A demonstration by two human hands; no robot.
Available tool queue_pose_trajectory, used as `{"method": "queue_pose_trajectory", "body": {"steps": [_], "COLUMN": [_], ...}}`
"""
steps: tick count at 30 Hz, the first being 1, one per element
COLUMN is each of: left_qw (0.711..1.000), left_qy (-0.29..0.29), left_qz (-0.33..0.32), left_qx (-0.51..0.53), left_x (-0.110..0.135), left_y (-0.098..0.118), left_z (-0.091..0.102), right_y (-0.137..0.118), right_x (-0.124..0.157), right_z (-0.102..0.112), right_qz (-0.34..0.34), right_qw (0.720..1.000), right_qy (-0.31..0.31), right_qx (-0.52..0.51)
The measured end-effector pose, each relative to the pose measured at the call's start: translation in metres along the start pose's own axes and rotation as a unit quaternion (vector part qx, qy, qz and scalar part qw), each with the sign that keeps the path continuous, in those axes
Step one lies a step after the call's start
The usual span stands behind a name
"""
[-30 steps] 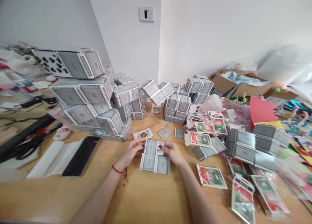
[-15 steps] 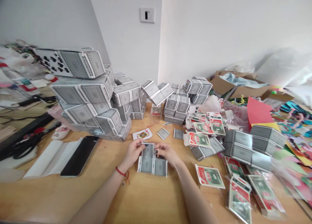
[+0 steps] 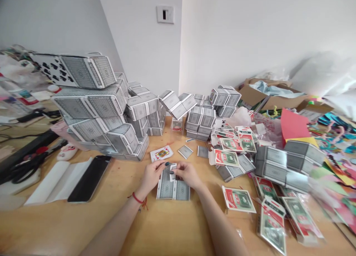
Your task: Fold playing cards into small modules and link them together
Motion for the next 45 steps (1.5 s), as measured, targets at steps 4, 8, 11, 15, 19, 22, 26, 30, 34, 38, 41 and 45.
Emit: {"method": "queue_pose_trajectory", "body": {"steps": [4,8,11,15,19,22,26,30,34,38,41,45], "left_qw": [0.998,0.995,0.994,0.992,0.992,0.993,0.992,0.992,0.992,0.993,0.995,0.996], "left_qy": [-0.058,-0.068,-0.061,-0.065,-0.075,-0.070,-0.059,-0.058,-0.055,-0.050,-0.050,-0.085], "left_qz": [-0.006,0.006,0.005,-0.008,-0.018,-0.022,-0.017,-0.029,-0.041,-0.040,-0.036,-0.034], "left_qx": [-0.021,-0.070,-0.095,-0.110,-0.096,-0.094,-0.108,-0.106,-0.103,-0.097,-0.072,0.007], "left_x": [0.004,0.006,0.007,0.007,0.006,0.005,0.004,0.003,0.002,0.002,0.002,0.002], "left_y": [0.001,0.000,0.004,0.009,0.009,0.007,0.004,0.005,0.005,0.002,-0.001,-0.001], "left_z": [-0.009,-0.015,-0.016,-0.016,-0.018,-0.019,-0.019,-0.019,-0.018,-0.017,-0.020,-0.024], "right_y": [-0.001,-0.001,-0.002,0.000,0.003,0.003,0.008,0.014,0.015,0.014,0.012,0.009], "right_x": [-0.001,-0.001,-0.001,-0.001,-0.002,-0.003,-0.005,-0.005,-0.005,-0.004,-0.003,0.002], "right_z": [-0.001,-0.001,-0.002,-0.005,-0.006,-0.006,-0.005,-0.002,0.000,0.002,0.004,0.006], "right_qz": [0.013,0.035,0.048,0.032,0.014,0.010,-0.005,-0.018,-0.019,-0.025,-0.022,0.004], "right_qw": [1.000,0.997,0.994,0.995,0.998,0.999,1.000,0.999,0.999,0.999,0.999,0.996], "right_qy": [0.006,0.014,0.020,0.005,0.000,0.001,0.016,0.024,-0.007,-0.015,-0.009,-0.014], "right_qx": [0.026,0.067,0.101,0.096,0.062,0.042,0.012,-0.019,-0.026,-0.035,-0.043,-0.091]}}
Point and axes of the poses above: each hand's wrist, its own x-axis away from the middle knuckle, its own z-axis out of the back of the hand, y = z × x, the point moved 5 cm from there along -x, towards the middle knuckle, and after that the axes turned 14 degrees about -y, right-handed, at the moved point
